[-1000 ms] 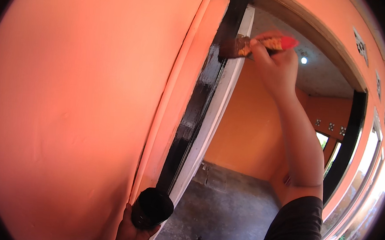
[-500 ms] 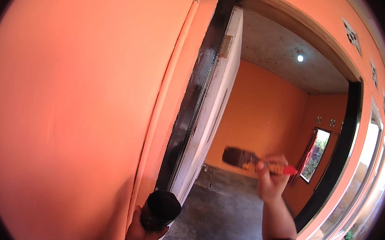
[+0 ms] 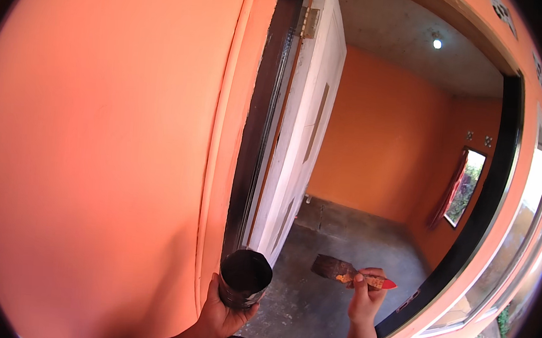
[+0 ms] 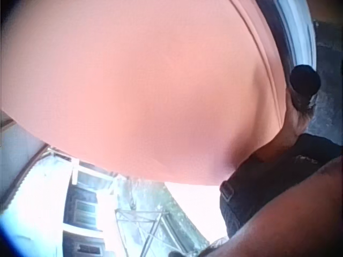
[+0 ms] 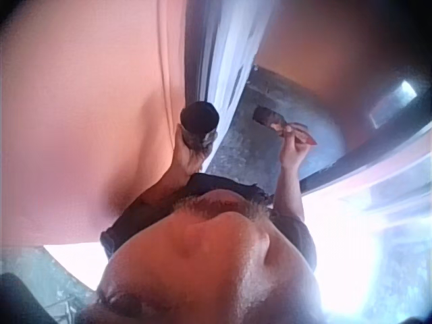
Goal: The person paints the door frame black using a paintbrush and a small paint can. They repeatedly dip the brush into the can and apply paint to the vertical and horizontal sections of the frame around a white door.
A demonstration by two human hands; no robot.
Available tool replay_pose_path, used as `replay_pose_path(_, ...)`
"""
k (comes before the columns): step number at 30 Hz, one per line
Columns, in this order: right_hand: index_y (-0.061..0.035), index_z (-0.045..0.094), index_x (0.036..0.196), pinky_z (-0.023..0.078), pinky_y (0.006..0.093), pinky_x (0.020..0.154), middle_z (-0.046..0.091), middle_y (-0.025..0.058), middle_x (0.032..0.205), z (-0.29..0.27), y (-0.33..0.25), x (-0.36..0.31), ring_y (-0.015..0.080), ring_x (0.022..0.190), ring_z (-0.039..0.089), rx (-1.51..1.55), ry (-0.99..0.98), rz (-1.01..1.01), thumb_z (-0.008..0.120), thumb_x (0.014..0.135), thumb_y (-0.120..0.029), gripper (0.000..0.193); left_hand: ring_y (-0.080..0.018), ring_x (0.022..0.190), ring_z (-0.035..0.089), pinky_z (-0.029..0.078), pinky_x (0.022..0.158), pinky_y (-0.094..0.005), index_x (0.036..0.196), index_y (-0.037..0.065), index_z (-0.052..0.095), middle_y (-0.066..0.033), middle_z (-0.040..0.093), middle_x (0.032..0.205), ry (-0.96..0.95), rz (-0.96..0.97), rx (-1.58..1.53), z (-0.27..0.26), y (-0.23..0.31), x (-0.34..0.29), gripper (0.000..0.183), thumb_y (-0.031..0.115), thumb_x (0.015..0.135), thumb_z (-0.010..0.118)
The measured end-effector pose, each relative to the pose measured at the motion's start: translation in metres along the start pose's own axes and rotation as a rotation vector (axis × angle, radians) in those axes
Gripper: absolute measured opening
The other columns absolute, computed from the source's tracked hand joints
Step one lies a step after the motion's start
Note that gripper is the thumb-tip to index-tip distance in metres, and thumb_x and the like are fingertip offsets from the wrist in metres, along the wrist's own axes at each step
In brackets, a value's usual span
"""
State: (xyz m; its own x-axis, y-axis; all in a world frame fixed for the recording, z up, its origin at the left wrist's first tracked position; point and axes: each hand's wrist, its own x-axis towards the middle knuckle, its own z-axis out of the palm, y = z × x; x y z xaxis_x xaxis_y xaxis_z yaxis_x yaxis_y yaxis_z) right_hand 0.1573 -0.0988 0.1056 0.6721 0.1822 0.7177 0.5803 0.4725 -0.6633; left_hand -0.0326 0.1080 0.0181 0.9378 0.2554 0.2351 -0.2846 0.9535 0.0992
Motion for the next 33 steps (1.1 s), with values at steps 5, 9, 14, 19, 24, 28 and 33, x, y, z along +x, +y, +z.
replay_pose_path(5,-0.0006,0.054,0.104,0.05,0.0244,0.062,0.061,0.0065,0.086,-0.039,-0.03,-0.032,0.0114,0.069,0.06,0.053,0.028,0.08,0.068,0.092,-0.006,0.018,-0.0342,0.124,0.058,0.061,0.085,-0.0448,0.14,0.016,0.05,-0.0146,0.06,0.133,-0.003,0.099,-0.008,0.021,-0.019,-0.034,0.077,0.074,0.09,0.046)
replay_pose_path(9,-0.0004,0.054,0.103,0.05,0.0244,0.063,0.062,0.0069,0.085,-0.083,-0.049,-0.07,0.0108,0.07,0.06,0.03,0.023,0.13,0.067,0.092,-0.006,0.017,-0.0352,0.122,0.059,0.061,0.086,-0.0444,0.137,0.016,0.053,-0.0135,0.062,0.129,0.001,0.176,-0.017,0.011,-0.045,-0.052,0.075,0.072,0.087,0.056)
replay_pose_path(14,0.0,0.054,0.102,0.051,0.0252,0.063,0.063,0.0083,0.085,-0.141,-0.09,-0.122,0.0106,0.071,0.061,-0.086,0.019,0.093,0.066,0.092,-0.006,0.017,-0.0352,0.124,0.056,0.06,0.089,-0.0415,0.136,0.005,0.052,-0.0177,0.061,0.129,-0.043,0.187,-0.002,0.012,-0.103,-0.07,0.081,0.07,0.087,0.058)
replay_pose_path(19,-0.001,0.053,0.105,0.051,0.0235,0.062,0.059,0.0062,0.088,-0.197,-0.116,-0.155,0.0111,0.069,0.06,-0.089,0.066,0.144,0.064,0.095,-0.014,0.02,-0.0337,0.126,0.053,0.059,0.091,-0.0413,0.138,0.007,0.05,-0.0176,0.059,0.131,-0.082,0.138,-0.001,0.019,-0.169,-0.086,0.078,0.068,0.089,0.056)
replay_pose_path(24,-0.0005,0.054,0.104,0.051,0.0248,0.064,0.062,0.0068,0.086,-0.224,-0.136,-0.166,0.0116,0.07,0.06,-0.005,0.099,0.15,0.066,0.093,-0.013,0.021,-0.0327,0.127,0.052,0.059,0.09,-0.0402,0.136,0.009,0.052,-0.0163,0.059,0.13,-0.089,0.09,0.017,0.039,-0.201,-0.095,0.073,0.067,0.09,0.055)
replay_pose_path(28,-0.0006,0.055,0.103,0.049,0.0241,0.065,0.064,0.0068,0.086,-0.228,-0.153,-0.173,0.0107,0.071,0.06,0.025,0.126,0.177,0.067,0.092,-0.012,0.02,-0.033,0.125,0.054,0.06,0.088,-0.0404,0.135,0.011,0.053,-0.0145,0.06,0.128,-0.068,0.105,0.041,0.044,-0.217,-0.109,0.074,0.068,0.088,0.057)
replay_pose_path(33,-0.0007,0.055,0.103,0.048,0.0239,0.066,0.064,0.006,0.084,-0.23,-0.154,-0.174,0.0101,0.072,0.06,0.059,0.073,0.164,0.067,0.092,-0.007,0.018,-0.0331,0.125,0.054,0.059,0.087,-0.0399,0.135,0.008,0.052,-0.0158,0.06,0.128,-0.023,0.144,0.061,0.041,-0.22,-0.128,0.079,0.07,0.087,0.057)
